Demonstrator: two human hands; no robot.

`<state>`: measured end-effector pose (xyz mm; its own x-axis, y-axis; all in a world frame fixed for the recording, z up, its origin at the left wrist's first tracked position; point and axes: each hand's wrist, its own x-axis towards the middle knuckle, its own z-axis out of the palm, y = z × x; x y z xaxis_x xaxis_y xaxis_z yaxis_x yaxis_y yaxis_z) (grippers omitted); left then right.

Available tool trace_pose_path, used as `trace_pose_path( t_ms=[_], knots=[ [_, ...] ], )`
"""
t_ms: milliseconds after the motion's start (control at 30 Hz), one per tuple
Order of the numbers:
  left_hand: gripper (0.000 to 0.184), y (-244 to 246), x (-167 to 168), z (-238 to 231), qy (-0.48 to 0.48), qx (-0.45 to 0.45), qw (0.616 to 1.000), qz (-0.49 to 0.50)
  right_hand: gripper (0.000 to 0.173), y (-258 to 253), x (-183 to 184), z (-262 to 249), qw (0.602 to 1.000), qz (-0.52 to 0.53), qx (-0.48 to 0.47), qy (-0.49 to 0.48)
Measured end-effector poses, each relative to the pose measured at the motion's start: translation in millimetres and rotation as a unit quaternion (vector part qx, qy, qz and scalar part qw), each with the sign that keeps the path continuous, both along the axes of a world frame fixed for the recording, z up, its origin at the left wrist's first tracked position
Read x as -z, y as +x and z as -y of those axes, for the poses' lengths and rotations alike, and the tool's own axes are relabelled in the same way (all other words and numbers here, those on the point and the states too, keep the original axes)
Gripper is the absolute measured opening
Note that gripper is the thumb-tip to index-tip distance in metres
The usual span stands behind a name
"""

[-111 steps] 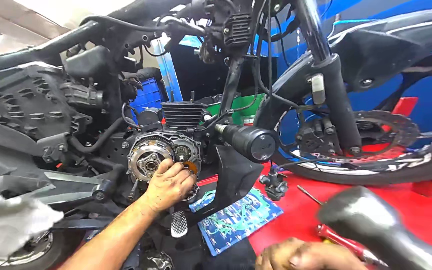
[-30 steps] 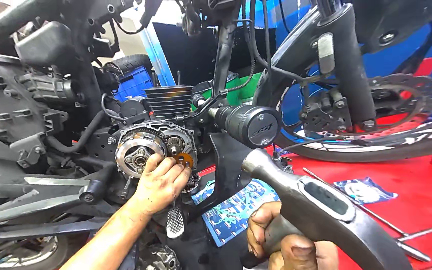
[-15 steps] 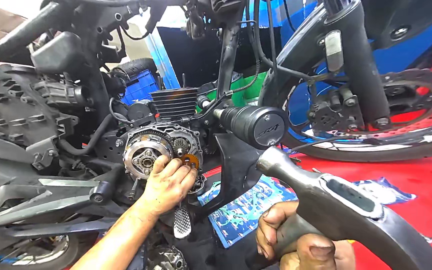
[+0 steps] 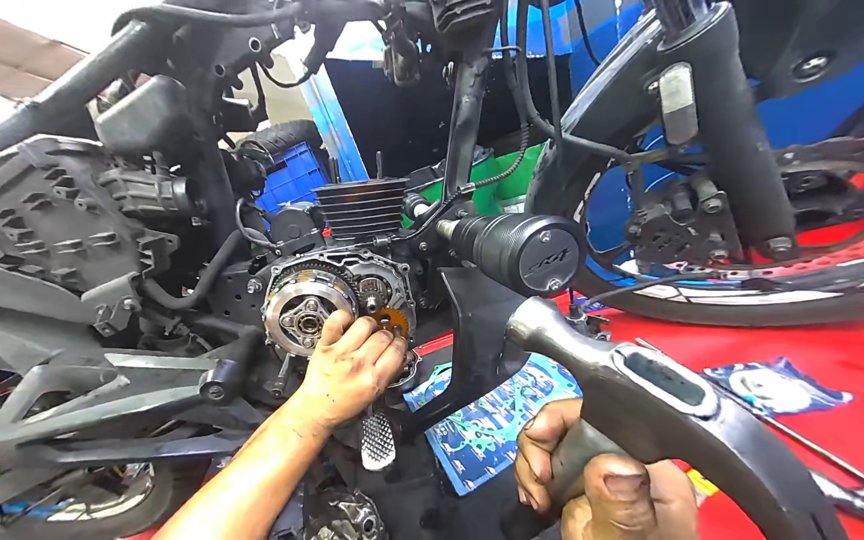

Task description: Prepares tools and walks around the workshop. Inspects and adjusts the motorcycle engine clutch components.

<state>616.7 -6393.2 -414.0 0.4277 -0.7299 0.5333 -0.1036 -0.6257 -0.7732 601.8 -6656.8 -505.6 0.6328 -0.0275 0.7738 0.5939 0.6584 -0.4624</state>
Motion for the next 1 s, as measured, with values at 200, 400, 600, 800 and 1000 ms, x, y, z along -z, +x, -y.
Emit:
trace_pose_path(
  t_ms=[200, 400, 600, 800, 1000],
  knots=[
    [0.02, -1.1, 0.1, 0.4, 0.002, 0.003, 1.0, 0.001, 0.05, -0.7, -0.2, -0.2, 1.0, 0.005, 0.003, -0.004],
    [0.02, -1.4, -0.2, 0.7, 0.003, 0.003, 1.0, 0.001, 0.05, 0.3, 0.8, -1.2, 1.0, 0.005, -0.001, 0.002],
    [0.018, -0.6, -0.1, 0.2, 0.005, 0.004, 1.0, 0.0, 0.049, 0.5, 0.7, -1.0, 1.0, 0.003, -0.005, 0.005],
    [0.018, -0.1, -0.5, -0.4, 0.002, 0.004, 1.0, -0.004, 0.049, 0.0, 0.3, -2.0, 1.0, 0.002, -0.01, 0.004],
    [0.017, -0.7, -3.1, 0.0, -0.001, 0.009, 1.0, -0.007, 0.049, -1.3, -1.6, -2.9, 1.0, -0.001, -0.009, -0.002]
  ],
)
